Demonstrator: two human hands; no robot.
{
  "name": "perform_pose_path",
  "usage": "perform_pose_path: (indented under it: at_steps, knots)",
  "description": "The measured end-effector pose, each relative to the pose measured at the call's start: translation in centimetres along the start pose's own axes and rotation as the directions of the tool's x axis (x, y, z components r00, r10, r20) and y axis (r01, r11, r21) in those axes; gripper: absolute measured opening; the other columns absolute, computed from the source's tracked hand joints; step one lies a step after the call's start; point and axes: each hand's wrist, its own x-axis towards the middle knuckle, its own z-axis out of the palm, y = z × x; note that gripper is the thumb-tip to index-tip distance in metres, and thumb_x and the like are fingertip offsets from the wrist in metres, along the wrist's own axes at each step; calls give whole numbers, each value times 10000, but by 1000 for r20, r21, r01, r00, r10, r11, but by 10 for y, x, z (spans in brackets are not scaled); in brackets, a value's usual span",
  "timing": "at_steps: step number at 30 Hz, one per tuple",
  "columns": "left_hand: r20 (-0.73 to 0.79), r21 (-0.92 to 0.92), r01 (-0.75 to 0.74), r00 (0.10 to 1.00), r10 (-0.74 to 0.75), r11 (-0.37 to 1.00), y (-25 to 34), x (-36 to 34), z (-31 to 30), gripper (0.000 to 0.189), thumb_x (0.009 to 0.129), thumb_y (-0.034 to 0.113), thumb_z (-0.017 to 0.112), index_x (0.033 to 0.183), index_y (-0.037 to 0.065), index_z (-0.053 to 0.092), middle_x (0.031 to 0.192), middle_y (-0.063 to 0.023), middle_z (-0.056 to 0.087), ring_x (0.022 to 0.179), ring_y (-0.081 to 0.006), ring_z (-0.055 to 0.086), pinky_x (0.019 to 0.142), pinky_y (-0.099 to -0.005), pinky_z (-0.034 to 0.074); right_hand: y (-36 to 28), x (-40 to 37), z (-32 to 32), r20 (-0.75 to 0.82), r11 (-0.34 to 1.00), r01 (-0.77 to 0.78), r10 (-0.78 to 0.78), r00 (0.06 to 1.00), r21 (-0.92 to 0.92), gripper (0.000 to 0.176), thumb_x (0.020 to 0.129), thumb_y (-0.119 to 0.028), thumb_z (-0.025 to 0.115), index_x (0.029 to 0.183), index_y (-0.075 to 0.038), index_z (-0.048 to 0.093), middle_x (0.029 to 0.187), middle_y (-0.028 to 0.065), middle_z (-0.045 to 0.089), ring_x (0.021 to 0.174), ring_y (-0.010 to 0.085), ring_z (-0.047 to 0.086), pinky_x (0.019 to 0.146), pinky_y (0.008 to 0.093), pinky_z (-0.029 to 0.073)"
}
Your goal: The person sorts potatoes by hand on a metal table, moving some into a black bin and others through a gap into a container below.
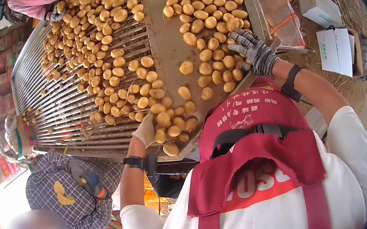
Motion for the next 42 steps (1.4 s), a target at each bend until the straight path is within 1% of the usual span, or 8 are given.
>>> perform_pose_path:
  at_steps: [3,6,8,15,18,26,37,42]
  knots:
    - [138,-663,328,937,-321,673,102,32,41,473,1017,204,571,1458,108,431,1436,-44,533,1339,-197,479,1156,-384,411,-3,-2,-4,10,1000,-10,10,1000,-9,609,898,-412,681,1413,-114,548,1578,186,374,1510,387,270,1246,502,232]
    - [120,798,-329,907,403,504,73,87,53,452,1051,184,515,1484,106,412,1451,-60,510,1287,-180,534,1037,-403,528,-3,0,-6,36,1000,5,-4,999,-29,609,906,-403,673,1424,-109,545,1579,192,379,1512,384,270,1251,498,218]
    - [95,-597,22,995,43,802,75,117,55,505,1039,130,534,1519,99,381,1446,-64,510,1280,-194,540,1040,-394,521,-1,-1,-7,30,999,11,-10,1000,-32,609,907,-401,671,1426,-110,545,1576,192,383,1513,383,268,1252,499,217]
    - [-401,-685,-386,908,123,618,47,-4,59,688,953,64,614,1566,46,302,1463,-125,490,1291,-220,531,1065,-381,486,-1,0,-8,44,1000,10,-10,999,-15,608,907,-398,668,1429,-113,543,1573,178,389,1511,375,273,1246,500,226]
    - [-545,475,55,802,244,878,18,-16,63,847,857,190,687,1553,-10,248,1588,-321,293,1367,-446,478,1051,-409,483,-1,1,-8,47,1000,7,-7,999,6,611,887,-377,693,1419,-117,544,1580,169,376,1510,388,264,1247,507,227]
    - [-163,673,156,985,-61,722,41,80,118,784,881,243,687,1494,-57,301,1503,-524,138,1409,-486,391,1142,-383,408,-1,3,-11,46,1000,13,-13,999,-3,589,893,-388,679,1399,-111,563,1557,175,407,1506,384,278,1235,509,248]
    - [-989,-15,-469,134,54,883,33,8,12,603,995,176,621,1549,167,382,1410,-96,533,1113,-189,623,742,-288,627,4,1,-4,-6,999,41,-41,999,11,592,885,-363,682,1404,-103,566,1550,179,423,1510,364,288,1245,499,236]
    - [-856,-462,-213,362,-370,861,25,3,-14,782,981,491,610,1584,99,305,1457,-124,486,1237,-226,552,828,-387,601,4,1,-7,12,999,32,-32,999,26,595,885,-368,679,1407,-106,565,1548,176,426,1514,365,279,1245,503,231]
